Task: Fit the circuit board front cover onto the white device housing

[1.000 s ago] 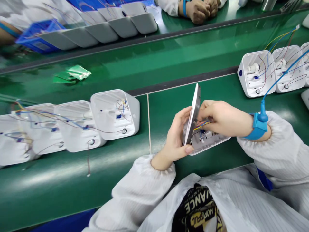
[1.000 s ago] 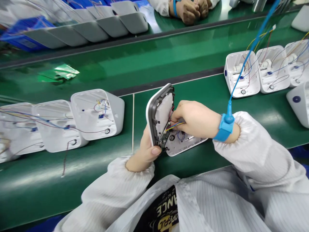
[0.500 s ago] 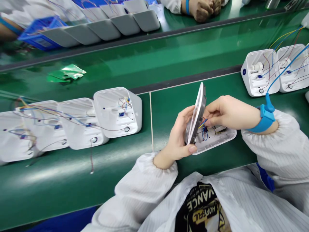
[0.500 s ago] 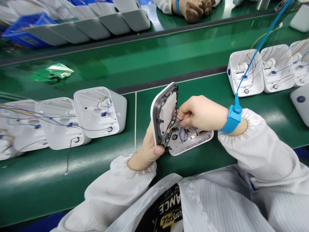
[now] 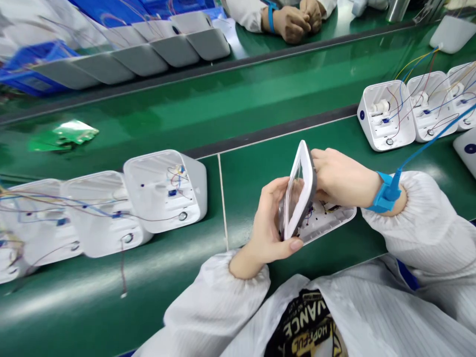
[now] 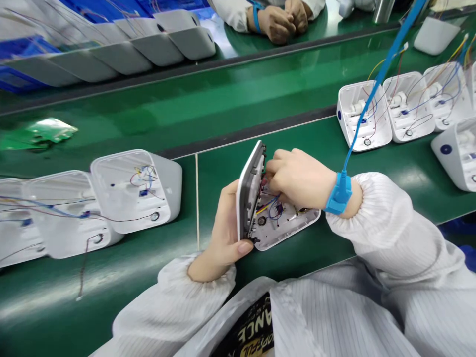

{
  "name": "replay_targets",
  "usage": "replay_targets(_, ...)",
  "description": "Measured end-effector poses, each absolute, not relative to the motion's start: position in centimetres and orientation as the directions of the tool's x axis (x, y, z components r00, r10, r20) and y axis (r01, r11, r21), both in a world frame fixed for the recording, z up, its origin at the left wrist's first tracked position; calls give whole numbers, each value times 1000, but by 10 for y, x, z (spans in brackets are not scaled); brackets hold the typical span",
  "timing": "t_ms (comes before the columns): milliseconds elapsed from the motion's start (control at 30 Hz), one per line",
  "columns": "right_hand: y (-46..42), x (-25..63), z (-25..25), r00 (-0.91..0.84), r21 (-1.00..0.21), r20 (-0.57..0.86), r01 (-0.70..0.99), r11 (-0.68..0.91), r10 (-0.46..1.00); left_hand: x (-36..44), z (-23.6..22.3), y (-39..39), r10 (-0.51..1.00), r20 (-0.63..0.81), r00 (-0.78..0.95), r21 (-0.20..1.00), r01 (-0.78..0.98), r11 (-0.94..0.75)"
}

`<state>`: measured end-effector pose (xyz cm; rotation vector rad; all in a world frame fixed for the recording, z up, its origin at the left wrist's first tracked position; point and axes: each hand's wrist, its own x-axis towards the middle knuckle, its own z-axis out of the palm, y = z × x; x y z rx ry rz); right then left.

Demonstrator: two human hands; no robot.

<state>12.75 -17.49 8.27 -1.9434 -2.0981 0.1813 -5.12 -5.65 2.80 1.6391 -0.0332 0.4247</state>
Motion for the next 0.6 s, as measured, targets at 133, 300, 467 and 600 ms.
replay_targets(133,-175,128,80,72,-313,-19,947,-75,997,-55,20,-62,232,293,927,938,-233,-255)
replay_targets(300,-175,126,81,176,-357,-61,916,-186,983,-61,13,-70,267,347,899,883,-217,-416)
replay_targets(467,-174,126,74,180,-377,-32,909,-178,983,-67,15,-74,343,283,896,921,-153,-359)
replay_targets(600,-172,130,73,108,-393,-29,913,-111,994,-67,23,-78,387,173,906,975,-103,-195)
